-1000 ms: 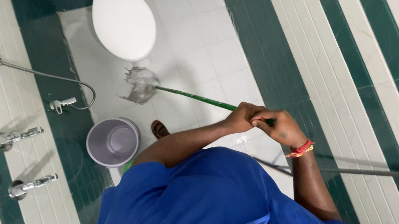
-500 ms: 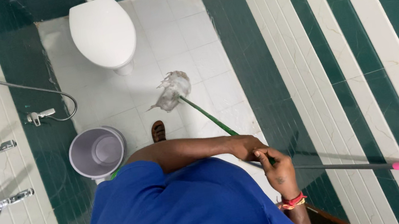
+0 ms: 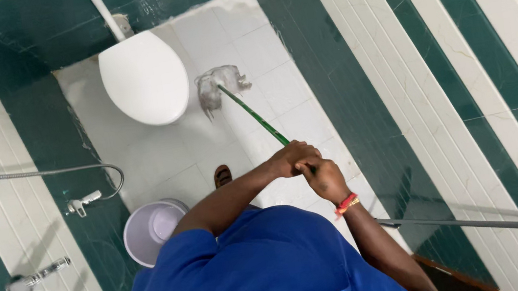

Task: The person mops a tiled bathroom floor using a mop and water from buckets, cleaning around the toilet and sink area.

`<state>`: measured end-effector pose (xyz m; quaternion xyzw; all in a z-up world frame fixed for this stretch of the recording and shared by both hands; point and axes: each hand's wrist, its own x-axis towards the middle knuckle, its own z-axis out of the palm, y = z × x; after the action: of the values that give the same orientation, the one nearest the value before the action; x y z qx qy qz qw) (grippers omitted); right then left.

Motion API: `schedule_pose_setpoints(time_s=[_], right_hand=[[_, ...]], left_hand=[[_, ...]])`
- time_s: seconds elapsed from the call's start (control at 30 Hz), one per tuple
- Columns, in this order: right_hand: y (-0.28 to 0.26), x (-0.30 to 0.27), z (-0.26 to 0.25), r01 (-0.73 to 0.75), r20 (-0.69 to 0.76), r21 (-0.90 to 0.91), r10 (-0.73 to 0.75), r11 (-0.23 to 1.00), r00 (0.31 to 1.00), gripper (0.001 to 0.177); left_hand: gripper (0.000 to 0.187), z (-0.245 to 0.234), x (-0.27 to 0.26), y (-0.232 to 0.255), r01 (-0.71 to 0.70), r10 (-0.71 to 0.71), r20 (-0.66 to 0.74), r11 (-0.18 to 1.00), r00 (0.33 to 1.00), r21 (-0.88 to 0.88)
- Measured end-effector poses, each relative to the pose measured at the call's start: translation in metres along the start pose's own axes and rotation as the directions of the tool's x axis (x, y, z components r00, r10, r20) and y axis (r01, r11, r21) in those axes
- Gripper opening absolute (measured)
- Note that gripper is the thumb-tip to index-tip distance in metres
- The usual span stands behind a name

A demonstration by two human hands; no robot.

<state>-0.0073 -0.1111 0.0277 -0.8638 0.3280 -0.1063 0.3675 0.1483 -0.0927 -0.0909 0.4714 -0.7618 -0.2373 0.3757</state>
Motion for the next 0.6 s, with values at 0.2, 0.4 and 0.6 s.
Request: schedule_pose_setpoints(time_s=[0.2, 0.4, 0.6], right_hand=[[0.002, 0.134, 0.076, -0.009, 0.118, -0.011, 0.011, 1.000, 0.993, 0.015], [-0.003, 0.171, 0.103, -0.143, 0.152, 0.161, 0.119, 0.977, 0.981, 0.016], [-0.007, 0.100, 0.052, -0.195, 0.107, 0.187, 0.177, 0.963, 0.978, 0.014]], left_hand=[[0.026, -0.058, -0.041, -0.129, 0.066, 0.006, -0.323, 0.976, 0.946, 0.209], [0.042, -0.066, -0.055, -0.204, 0.090, -0.066, -0.270, 0.993, 0.961, 0.080], [0.030, -0.039, -0.026, -0.129, 0.036, -0.029, -0.052, 0.991, 0.998, 0.128]])
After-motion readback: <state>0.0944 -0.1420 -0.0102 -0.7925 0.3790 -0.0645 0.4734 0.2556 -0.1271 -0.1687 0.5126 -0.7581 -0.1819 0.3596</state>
